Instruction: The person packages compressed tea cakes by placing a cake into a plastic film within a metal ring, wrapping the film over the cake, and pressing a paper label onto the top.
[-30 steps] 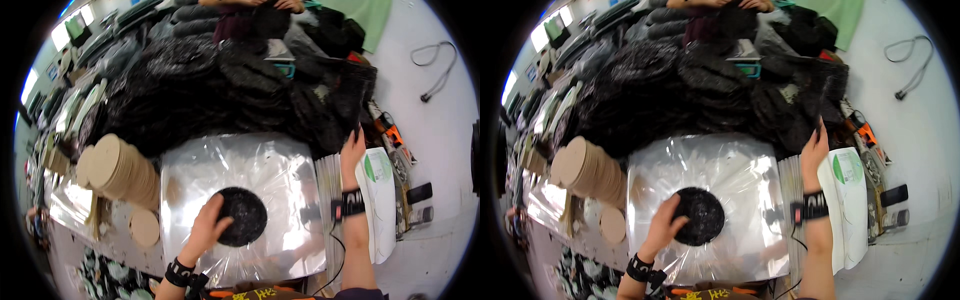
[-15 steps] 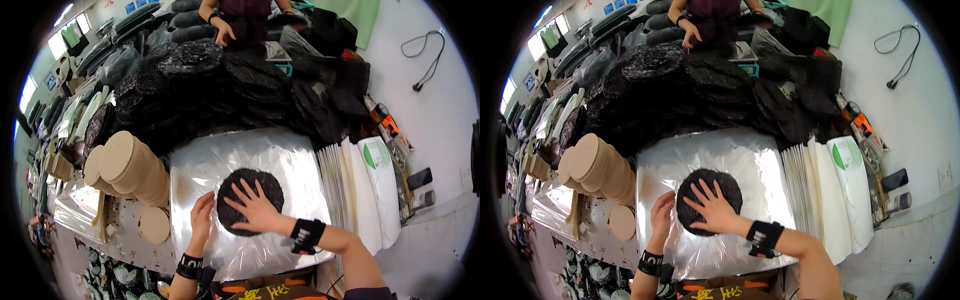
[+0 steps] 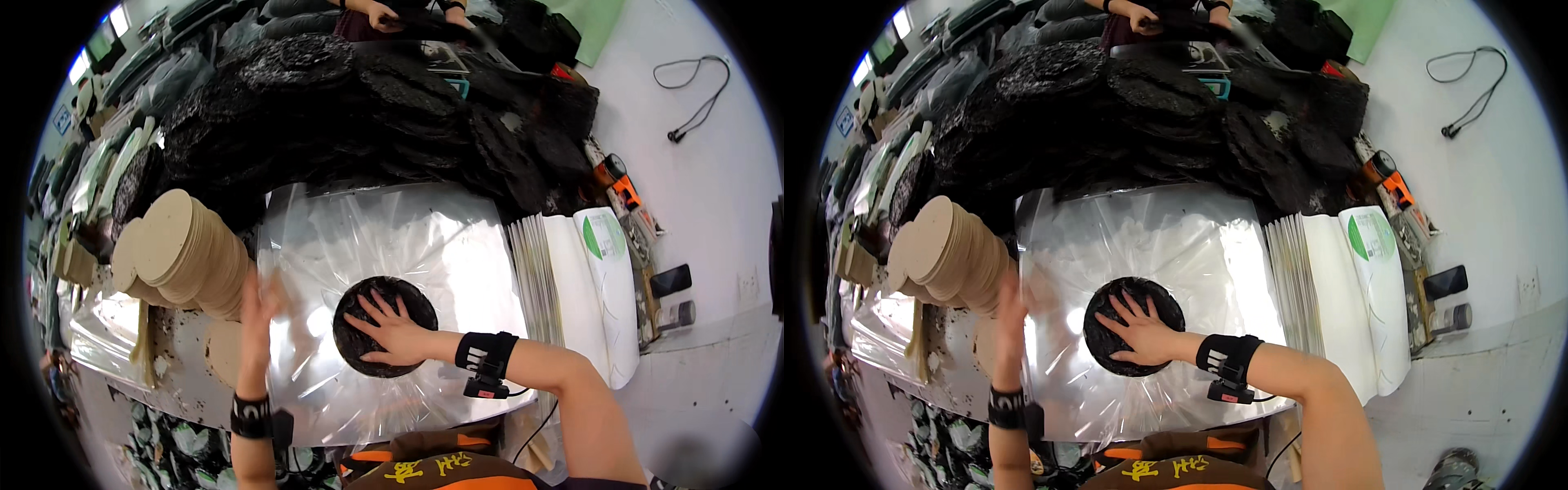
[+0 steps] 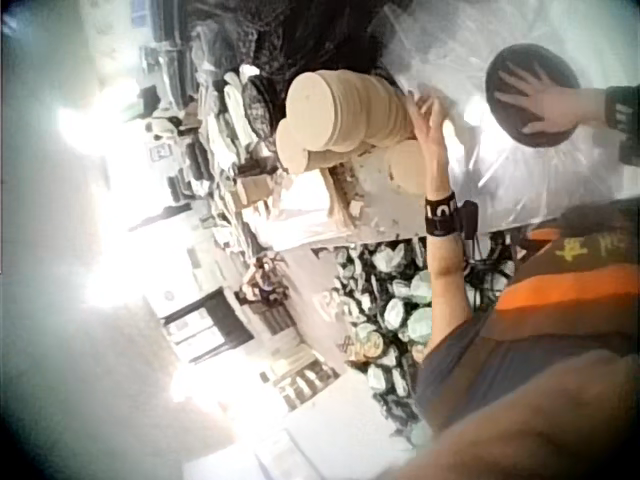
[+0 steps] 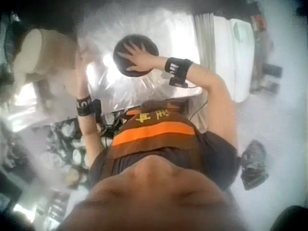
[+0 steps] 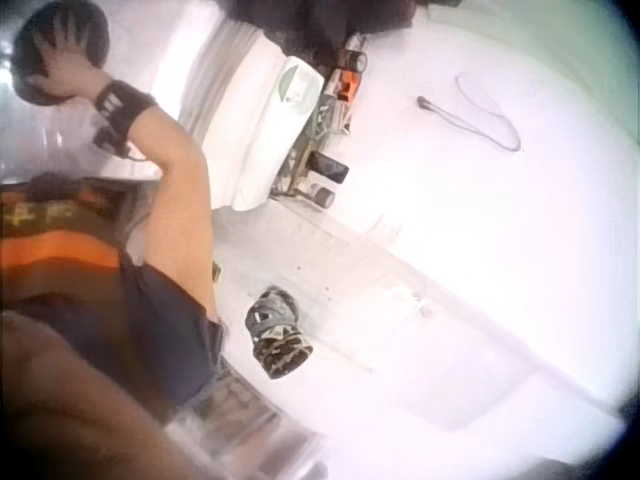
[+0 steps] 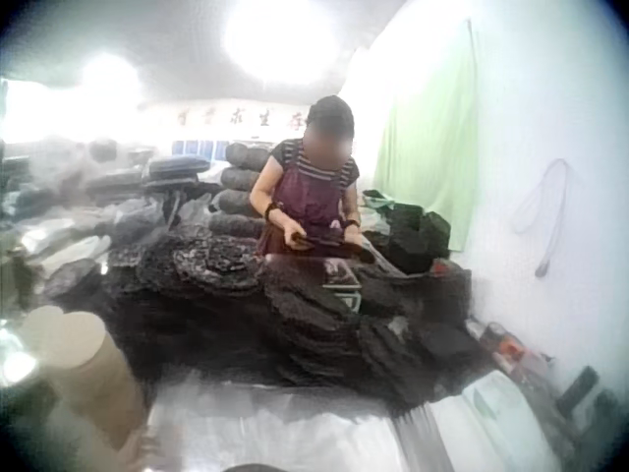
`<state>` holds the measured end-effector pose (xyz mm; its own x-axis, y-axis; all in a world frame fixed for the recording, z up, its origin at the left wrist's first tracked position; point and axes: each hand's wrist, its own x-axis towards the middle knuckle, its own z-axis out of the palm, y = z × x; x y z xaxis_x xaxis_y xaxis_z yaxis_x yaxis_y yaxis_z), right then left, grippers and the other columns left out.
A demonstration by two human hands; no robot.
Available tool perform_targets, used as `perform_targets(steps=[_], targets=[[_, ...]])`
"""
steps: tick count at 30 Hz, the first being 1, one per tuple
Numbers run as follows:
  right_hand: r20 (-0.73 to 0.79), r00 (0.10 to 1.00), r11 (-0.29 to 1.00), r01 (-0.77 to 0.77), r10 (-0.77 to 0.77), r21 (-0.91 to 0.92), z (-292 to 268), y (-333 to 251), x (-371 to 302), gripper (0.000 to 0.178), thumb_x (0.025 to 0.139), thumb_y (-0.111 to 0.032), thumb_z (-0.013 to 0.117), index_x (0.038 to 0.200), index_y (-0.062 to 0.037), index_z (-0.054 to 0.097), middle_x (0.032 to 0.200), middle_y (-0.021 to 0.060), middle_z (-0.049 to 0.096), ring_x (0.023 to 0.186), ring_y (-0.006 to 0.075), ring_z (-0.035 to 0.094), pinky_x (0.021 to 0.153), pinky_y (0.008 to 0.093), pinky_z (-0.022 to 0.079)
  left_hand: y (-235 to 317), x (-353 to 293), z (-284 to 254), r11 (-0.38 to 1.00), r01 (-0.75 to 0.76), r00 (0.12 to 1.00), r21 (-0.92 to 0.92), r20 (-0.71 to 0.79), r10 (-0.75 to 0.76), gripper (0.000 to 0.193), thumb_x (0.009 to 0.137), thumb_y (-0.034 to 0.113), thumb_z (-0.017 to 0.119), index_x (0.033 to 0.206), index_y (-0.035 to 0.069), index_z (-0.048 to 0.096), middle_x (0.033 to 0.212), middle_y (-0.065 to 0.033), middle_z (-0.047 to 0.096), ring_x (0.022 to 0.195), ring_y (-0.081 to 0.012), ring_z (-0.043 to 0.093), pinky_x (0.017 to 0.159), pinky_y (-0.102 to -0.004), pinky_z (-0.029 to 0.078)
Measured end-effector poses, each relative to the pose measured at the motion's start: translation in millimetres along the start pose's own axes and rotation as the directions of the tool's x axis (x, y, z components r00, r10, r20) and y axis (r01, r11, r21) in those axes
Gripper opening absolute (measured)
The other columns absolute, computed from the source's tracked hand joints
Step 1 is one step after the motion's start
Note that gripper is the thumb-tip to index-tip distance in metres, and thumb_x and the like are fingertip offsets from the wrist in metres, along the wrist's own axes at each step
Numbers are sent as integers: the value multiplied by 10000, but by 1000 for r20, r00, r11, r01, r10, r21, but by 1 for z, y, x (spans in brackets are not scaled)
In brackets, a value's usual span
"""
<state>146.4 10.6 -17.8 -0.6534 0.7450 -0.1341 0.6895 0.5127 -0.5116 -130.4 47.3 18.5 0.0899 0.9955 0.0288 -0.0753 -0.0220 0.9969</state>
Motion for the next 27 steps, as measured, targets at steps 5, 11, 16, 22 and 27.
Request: perform_targets(steps=[5, 11, 16, 22, 27], targets=[[-76, 926, 871, -375, 371, -317, -21, -34, -15, 1040, 584, -400, 882, 1415, 20, 421, 1250, 309, 530, 1165, 431, 521, 860, 396, 555, 19, -115, -22, 850, 500, 827, 164, 201, -525, 635, 889, 100, 682, 1436, -3, 376, 741, -38, 632, 609, -128, 606, 603, -272, 522], [-231, 903, 835, -425, 363, -350, -7, -28, -14, 1098, 490, -339, 921, 1408, 20, 436, 1161, 272, 562, 1038, 370, 549, 732, 326, 589, -57, -122, -25, 803, -132, 961, 581, -123, 248, 484, 895, 182, 664, 1300, -28, 502, 998, -86, 636, 908, -192, 607, 864, -339, 514], [-219, 915, 927, -365, 340, -83, 1, -26, -23, 792, 619, -320, 872, 1275, -2, 562, 1217, 230, 582, 1111, 378, 555, 881, 401, 538, -42, -81, 118, 471, -625, 773, 622, 408, 486, 964, 602, 482, 875, 1296, -68, 495, 1337, -226, 534, 1273, -401, 481, 1106, -535, 310], [-402, 462, 612, -615, 791, 498, -21, 50, -173, 599, 770, -177, 758, 1284, 28, 528, 941, 154, 673, 817, 297, 651, 770, 378, 538, -13, -83, 126, 484, -510, 858, 711, 384, 340, 624, 627, 400, 883, 1085, 57, 636, 992, -110, 667, 961, -319, 628, 929, -422, 478], [-367, 410, 367, 83, 835, 927, -80, 50, -201, 609, 760, -201, 815, 1247, 46, 546, 907, 102, 671, 810, 185, 648, 718, 349, 548, -40, -86, 128, 469, -407, 894, 784, 235, 382, 280, 728, 273, 817, 710, 65, 631, 656, -67, 626, 707, -303, 627, 851, -435, 505]])
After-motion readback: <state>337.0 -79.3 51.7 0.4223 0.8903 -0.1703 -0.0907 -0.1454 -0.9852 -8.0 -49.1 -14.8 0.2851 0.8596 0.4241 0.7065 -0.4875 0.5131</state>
